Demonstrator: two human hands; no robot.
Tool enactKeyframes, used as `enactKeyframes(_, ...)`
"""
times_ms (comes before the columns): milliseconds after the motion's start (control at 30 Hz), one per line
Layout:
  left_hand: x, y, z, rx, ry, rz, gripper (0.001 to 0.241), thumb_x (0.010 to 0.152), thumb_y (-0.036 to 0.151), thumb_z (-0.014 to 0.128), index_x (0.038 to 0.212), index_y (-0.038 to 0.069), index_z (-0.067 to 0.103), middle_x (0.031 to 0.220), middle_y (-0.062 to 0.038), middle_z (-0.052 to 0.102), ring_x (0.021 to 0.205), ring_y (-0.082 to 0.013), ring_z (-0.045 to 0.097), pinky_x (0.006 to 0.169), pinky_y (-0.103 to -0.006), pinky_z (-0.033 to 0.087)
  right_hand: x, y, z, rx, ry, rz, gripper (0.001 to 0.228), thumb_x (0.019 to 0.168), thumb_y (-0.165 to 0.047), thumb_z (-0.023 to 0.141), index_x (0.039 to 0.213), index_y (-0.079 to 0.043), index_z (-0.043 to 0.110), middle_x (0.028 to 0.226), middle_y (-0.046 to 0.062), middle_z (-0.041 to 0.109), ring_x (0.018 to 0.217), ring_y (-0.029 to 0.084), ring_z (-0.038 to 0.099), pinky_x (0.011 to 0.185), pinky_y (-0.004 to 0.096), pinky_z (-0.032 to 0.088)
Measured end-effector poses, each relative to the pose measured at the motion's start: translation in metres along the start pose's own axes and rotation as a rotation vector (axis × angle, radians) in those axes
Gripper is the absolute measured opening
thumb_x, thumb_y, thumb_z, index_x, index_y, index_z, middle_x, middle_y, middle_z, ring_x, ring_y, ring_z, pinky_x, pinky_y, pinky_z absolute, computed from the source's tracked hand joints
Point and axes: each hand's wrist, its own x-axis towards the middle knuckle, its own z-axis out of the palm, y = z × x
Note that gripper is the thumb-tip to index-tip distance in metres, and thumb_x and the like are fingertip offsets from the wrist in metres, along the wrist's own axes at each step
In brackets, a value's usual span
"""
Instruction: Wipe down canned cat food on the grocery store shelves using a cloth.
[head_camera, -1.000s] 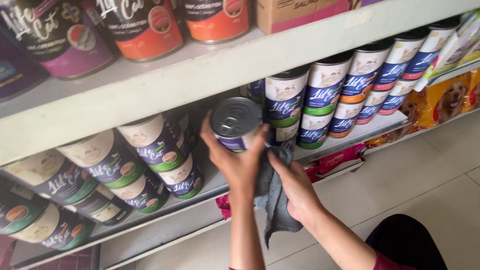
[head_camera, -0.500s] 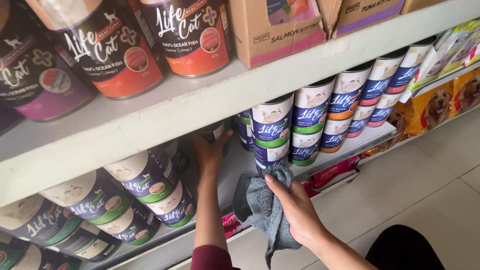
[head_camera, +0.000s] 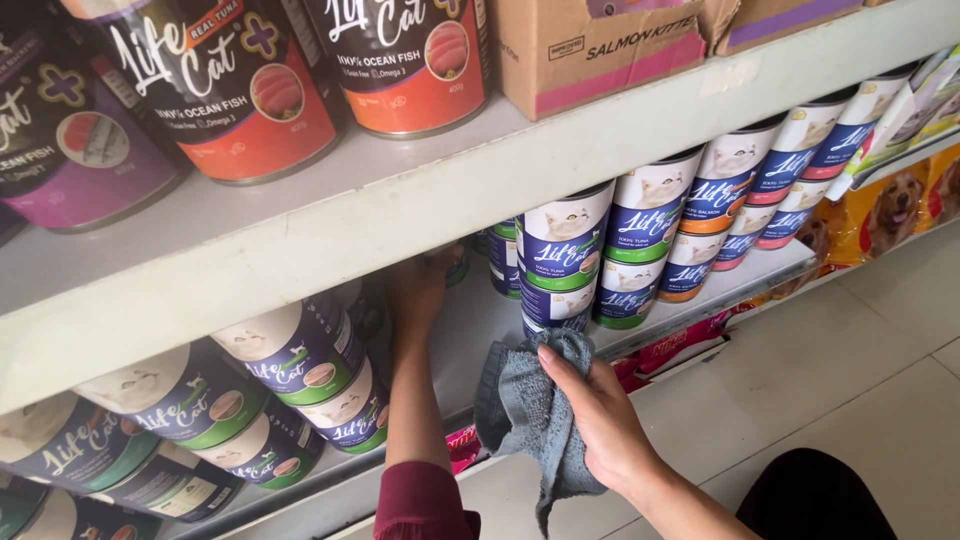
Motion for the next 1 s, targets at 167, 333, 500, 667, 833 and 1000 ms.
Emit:
enactKeyframes(167,0.010,-0.047,0.033,0.085,0.084,0.134,0.046,0.089,0.026,0.077,0.126,0.000,0.066,0.124,-0.025,0.068,0.118,-0.0433,0.062,0.101,-0.0482,0.046,0.003,-0.001,0.002,-0.024,-0.018,-0.005,0.023,0.094,-0.020,0.067,0.107,-0.002,0.072,0.101,0.005,0.075,0.090,0.011,0.069,0.080,0.030,0.055)
enactKeyframes(333,0.009,-0.071,0.035,0.237,0.100,0.154,0.042,0.095,0.025,0.070,0.129,0.001,0.065,0.127,-0.028,0.065,0.120,-0.0479,0.059,0.100,-0.0511,0.047,0.006,0.002,-0.001,-0.007,-0.024,-0.005,0.024,0.094,-0.020,0.068,0.108,-0.001,0.072,0.101,0.005,0.075,0.091,0.012,0.069,0.080,0.031,0.055)
enactKeyframes(500,0.004,0.025,0.007,0.069,-0.026,-0.142,0.058,0.069,0.035,0.089,0.115,0.005,0.071,0.115,-0.018,0.073,0.109,-0.0354,0.069,0.093,-0.0440,0.051,0.003,-0.002,0.000,-0.002,-0.011,0.051,0.026,0.092,-0.023,0.066,0.110,-0.003,0.071,0.103,0.005,0.075,0.094,0.012,0.069,0.082,0.032,0.057)
enactKeyframes(667,0.006,0.014,0.020,0.130,0.036,-0.074,0.056,0.073,0.037,0.088,0.119,0.008,0.072,0.117,-0.015,0.075,0.110,-0.0319,0.070,0.094,-0.0410,0.052,0.002,0.000,-0.009,-0.030,-0.019,0.013,0.029,0.094,-0.024,0.067,0.112,-0.001,0.071,0.104,0.006,0.074,0.094,0.012,0.068,0.083,0.031,0.054)
enactKeyframes(833,0.010,0.015,0.011,0.188,0.023,-0.173,0.053,0.078,0.034,0.086,0.122,0.008,0.072,0.120,-0.016,0.073,0.112,-0.0331,0.068,0.094,-0.0412,0.051,0.000,-0.005,-0.013,-0.036,0.049,0.042,0.029,0.093,-0.024,0.068,0.112,-0.001,0.070,0.102,0.006,0.074,0.093,0.012,0.068,0.082,0.032,0.054)
enactKeyframes(1000,0.009,0.004,0.006,0.067,-0.110,-0.166,0.060,0.072,0.034,0.086,0.122,0.007,0.070,0.121,-0.018,0.073,0.116,-0.0333,0.069,0.098,-0.0401,0.050,-0.006,-0.003,-0.013,-0.026,0.026,0.025,0.031,0.094,-0.024,0.068,0.110,0.002,0.070,0.100,0.007,0.075,0.090,0.012,0.068,0.081,0.032,0.054)
